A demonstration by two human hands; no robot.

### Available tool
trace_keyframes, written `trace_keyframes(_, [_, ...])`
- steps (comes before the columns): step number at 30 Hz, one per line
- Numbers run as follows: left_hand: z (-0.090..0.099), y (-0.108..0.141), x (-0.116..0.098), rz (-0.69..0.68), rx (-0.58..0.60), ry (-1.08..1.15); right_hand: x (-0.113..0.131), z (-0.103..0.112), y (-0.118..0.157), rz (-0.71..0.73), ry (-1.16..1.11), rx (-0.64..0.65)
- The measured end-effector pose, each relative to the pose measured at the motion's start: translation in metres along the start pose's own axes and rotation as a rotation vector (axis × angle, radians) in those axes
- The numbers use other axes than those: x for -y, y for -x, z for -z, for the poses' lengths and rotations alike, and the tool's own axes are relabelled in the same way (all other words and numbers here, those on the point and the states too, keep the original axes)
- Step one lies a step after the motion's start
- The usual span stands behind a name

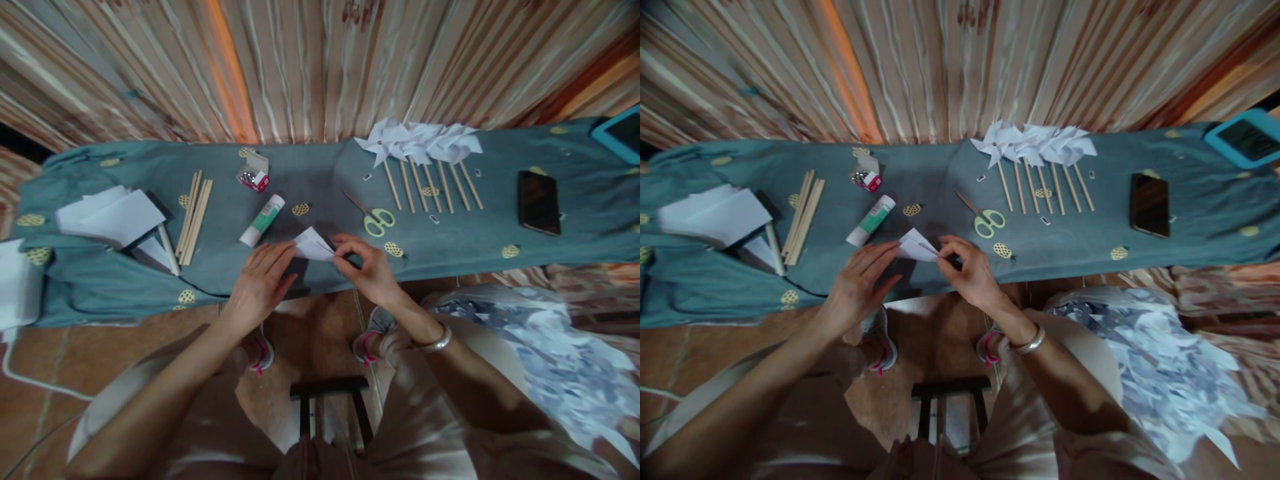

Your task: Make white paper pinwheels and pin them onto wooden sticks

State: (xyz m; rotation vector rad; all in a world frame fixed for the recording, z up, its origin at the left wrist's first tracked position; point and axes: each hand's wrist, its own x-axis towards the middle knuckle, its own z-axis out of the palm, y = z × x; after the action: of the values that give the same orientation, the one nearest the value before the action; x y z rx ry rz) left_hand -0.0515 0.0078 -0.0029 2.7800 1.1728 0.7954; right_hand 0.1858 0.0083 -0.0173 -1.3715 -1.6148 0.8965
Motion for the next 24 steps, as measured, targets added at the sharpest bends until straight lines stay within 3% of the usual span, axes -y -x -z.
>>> trace_keyframes(9, [-0.007, -0.018, -0.005, 0.125, -0.015, 0.068, 0.016, 0.005, 0.003, 0.03, -0.037, 0.182])
trace_keyframes(13, [-0.008, -0.024, -0.01, 0.092, -0.018, 0.037, 0.019, 0.011, 0.0, 0.089, 0.007, 0.279])
trace_keyframes(18, [-0.008, -0.032, -0.014, -0.036, -0.069, -0.01, 0.012, 0.018, -0.005, 0.03, 0.024, 0.232])
trace_keyframes(24, [-0.01, -0.033, -0.01, -0.059, 0.001, -0.05, 0.0, 0.02, -0.005, 0.058, 0.131, 0.131])
